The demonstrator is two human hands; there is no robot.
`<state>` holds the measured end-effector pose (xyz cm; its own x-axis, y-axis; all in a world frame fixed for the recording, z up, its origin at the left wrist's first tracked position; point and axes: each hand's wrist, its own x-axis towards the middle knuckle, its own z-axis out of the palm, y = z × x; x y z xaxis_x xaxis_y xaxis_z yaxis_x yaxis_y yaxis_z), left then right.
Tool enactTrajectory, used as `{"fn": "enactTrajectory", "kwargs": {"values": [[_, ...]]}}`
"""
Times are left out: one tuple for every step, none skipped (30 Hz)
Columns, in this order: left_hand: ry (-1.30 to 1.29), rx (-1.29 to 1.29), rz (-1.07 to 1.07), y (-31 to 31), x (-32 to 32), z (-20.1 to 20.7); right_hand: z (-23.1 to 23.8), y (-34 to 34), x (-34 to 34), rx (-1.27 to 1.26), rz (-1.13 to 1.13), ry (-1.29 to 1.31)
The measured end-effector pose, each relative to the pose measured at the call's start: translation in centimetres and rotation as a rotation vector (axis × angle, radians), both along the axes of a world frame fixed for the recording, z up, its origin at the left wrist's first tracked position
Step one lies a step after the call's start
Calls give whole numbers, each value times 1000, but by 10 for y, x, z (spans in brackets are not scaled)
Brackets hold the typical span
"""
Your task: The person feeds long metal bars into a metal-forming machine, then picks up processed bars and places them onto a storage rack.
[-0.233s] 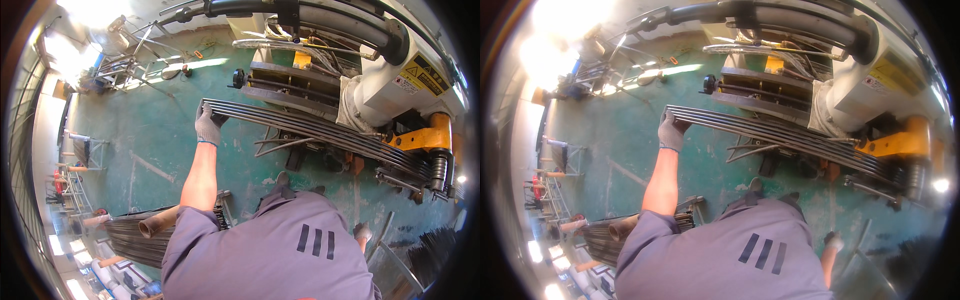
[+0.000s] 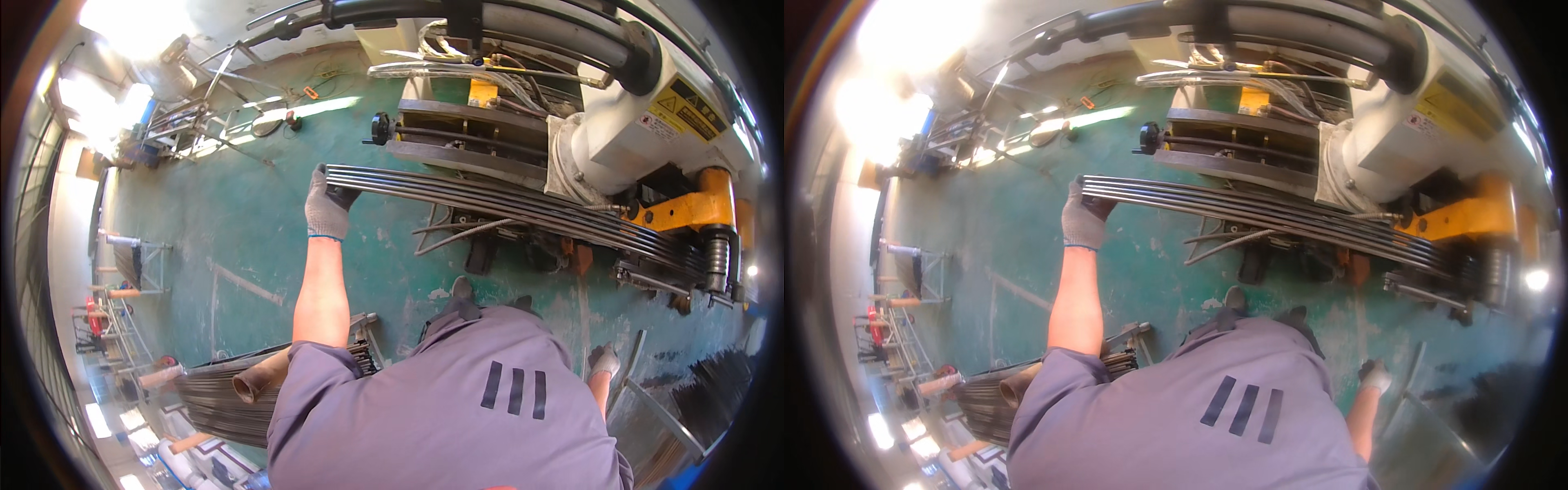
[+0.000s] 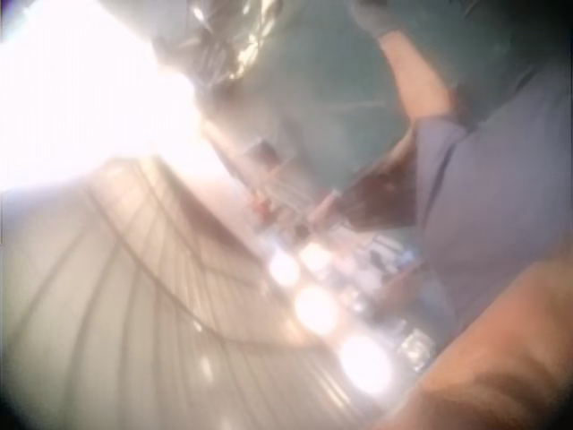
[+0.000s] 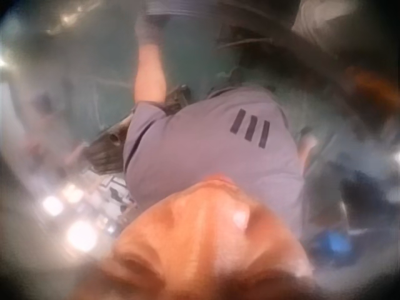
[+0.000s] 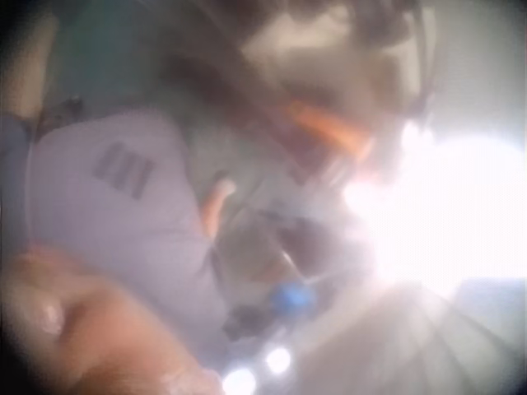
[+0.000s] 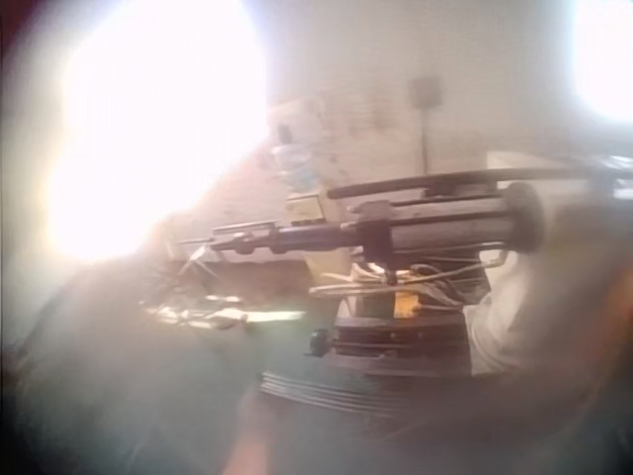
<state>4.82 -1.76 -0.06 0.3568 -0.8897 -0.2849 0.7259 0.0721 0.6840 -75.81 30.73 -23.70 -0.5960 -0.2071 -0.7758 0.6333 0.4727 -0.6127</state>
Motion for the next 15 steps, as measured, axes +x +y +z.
{"fn": "enactTrajectory", "kwargs": {"values": [[-14, -12, -14, -8, -6, 6, 8, 6, 2, -12, -5, 17], [-15, -4, -31, -7, -19, 8, 17, 17, 0, -13, -5, 40], [-80, 23, -42, -4, -31, 6, 23, 26, 0, -13, -11, 76], [-91, 20, -71, -1, -26, -3, 26, 24, 5, -17, -5, 107], [-117, 38, -88, 1, -24, 0, 26, 26, 16, -10, -19, 144], [-166, 39, -115, 5, -10, -3, 27, 19, 29, -7, -9, 174], [-203, 67, -130, 7, -7, 3, 29, 16, 42, 6, 1, 204], [-272, 85, -152, 6, -2, 6, 29, 10, 51, 8, 14, 226], [-295, 95, -186, 9, 1, 13, 66, -17, 83, 122, 134, 262], [-339, 92, -198, 8, -3, 17, 69, -18, 82, 94, 153, 233], [-352, 97, -227, 6, -9, 21, 61, -17, 77, 107, 148, 238], [-365, 107, -245, 9, -14, 23, 68, -22, 72, 131, 191, 210], [-366, 136, -265, 11, -18, 23, 76, -25, 70, 140, 225, 212], [-380, 157, -278, 10, -20, 27, 79, -37, 72, 136, 263, 206], [-329, 168, -277, 12, -28, 34, 81, -46, 69, 125, 294, 199]]}}
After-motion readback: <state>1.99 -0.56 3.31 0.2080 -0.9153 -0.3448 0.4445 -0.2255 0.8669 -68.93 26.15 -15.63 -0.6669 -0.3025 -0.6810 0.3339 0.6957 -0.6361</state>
